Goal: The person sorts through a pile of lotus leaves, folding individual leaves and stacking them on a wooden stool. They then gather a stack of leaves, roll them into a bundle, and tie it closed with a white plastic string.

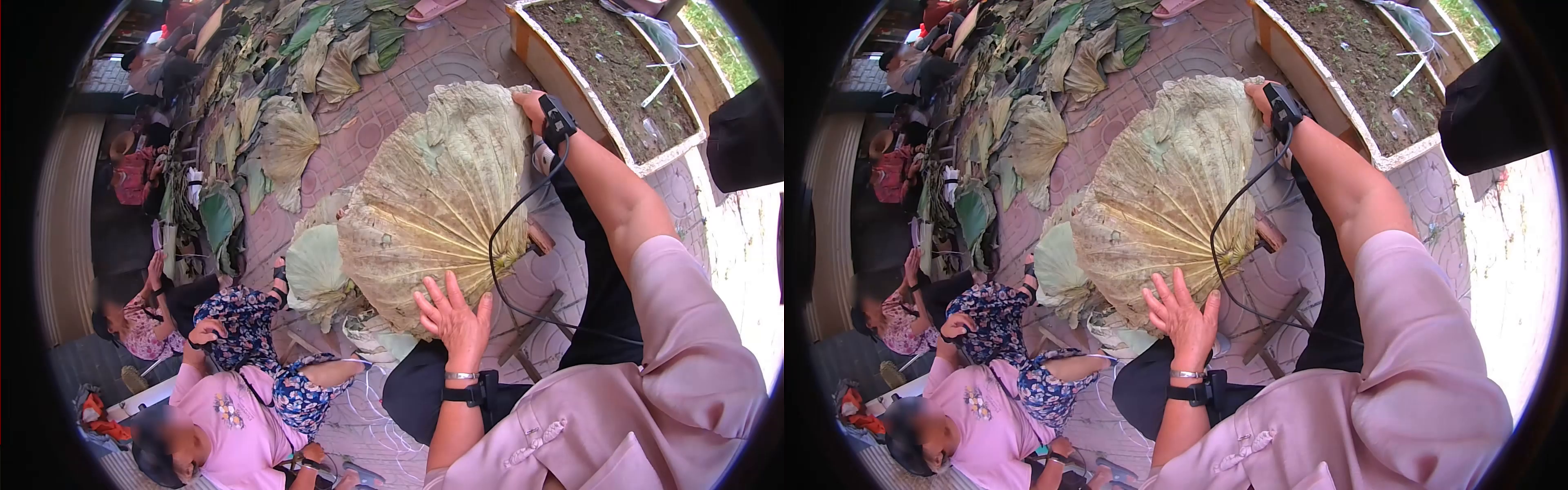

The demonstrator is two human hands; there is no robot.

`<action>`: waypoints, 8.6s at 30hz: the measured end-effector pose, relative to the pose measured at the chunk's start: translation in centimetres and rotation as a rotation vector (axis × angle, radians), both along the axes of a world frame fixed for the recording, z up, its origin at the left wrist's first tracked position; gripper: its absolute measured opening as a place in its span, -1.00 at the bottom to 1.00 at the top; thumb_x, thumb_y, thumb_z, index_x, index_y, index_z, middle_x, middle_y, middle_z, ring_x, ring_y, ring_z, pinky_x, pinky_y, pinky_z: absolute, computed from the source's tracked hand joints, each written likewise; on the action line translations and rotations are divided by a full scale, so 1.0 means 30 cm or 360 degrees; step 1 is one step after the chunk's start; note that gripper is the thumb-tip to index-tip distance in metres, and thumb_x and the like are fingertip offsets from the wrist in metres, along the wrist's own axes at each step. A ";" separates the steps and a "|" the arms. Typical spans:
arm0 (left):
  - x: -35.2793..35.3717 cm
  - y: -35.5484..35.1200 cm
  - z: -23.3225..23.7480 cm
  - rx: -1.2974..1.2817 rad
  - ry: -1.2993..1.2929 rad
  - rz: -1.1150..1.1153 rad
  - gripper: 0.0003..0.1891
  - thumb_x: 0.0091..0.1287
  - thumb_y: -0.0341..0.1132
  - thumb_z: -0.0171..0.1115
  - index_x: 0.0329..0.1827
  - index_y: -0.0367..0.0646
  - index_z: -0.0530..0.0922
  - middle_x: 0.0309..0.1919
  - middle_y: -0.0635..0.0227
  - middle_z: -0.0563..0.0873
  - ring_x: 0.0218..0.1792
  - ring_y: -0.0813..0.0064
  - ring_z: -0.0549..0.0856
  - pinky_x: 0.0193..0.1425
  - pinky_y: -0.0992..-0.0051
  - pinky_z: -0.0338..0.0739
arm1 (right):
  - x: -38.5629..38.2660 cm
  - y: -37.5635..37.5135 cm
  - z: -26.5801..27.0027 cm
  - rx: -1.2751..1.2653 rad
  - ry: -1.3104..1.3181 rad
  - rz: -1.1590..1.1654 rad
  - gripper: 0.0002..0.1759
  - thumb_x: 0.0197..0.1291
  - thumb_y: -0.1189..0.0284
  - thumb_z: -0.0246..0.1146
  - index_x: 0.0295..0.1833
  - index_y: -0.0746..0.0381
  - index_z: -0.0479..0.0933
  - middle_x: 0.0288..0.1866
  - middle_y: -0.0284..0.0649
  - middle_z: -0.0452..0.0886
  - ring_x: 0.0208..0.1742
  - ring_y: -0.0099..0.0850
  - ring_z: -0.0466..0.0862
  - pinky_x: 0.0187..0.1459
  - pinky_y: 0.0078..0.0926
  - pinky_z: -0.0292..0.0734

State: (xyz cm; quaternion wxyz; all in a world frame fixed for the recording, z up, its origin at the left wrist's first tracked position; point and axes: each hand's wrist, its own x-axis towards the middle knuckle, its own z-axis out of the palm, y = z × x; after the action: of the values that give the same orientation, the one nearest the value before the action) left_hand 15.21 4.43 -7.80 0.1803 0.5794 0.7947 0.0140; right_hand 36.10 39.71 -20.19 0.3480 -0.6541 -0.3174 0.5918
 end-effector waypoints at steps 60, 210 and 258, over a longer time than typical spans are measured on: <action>-0.010 -0.006 0.011 0.0163 -0.0121 0.0039 -0.08 0.00 -0.08 0.38 0.44 -0.03 0.09 0.43 -0.06 -0.02 0.40 -0.21 -0.11 0.34 -0.08 -0.16 | -0.459 -0.270 0.218 0.1310 -0.1079 0.1096 -0.60 0.15 0.13 0.03 0.02 0.10 0.48 0.37 -0.16 0.26 0.45 -0.03 0.08 0.29 0.10 0.01; -0.259 -0.084 0.225 0.0883 -0.2864 0.0715 -0.46 0.02 -0.53 0.21 0.15 -0.19 0.34 -0.03 0.32 0.54 -0.04 0.47 0.57 0.04 0.49 0.48 | -0.590 -1.019 0.816 0.1547 -0.0050 0.1252 -0.84 0.02 0.56 0.27 -0.23 0.24 0.51 -0.40 -0.31 0.45 -0.46 -0.54 0.50 -0.44 -0.59 0.38; -0.208 -0.149 0.183 0.0800 -0.2934 0.0813 -0.47 0.02 -0.60 0.04 0.16 -0.26 0.34 -0.14 0.24 0.58 -0.19 0.34 0.65 -0.06 0.36 0.60 | -0.597 -0.847 0.955 0.1256 0.0728 0.0644 -0.90 0.25 0.49 0.13 -0.35 0.20 0.42 -0.47 -0.40 0.54 -0.62 -0.67 0.48 -0.60 -0.72 0.32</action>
State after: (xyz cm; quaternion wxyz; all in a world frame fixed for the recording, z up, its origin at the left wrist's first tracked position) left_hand 8.97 -0.04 -2.32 0.5920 0.1742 0.4185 0.6664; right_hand 18.20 14.32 8.45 0.5079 -0.2513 -0.5532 0.6106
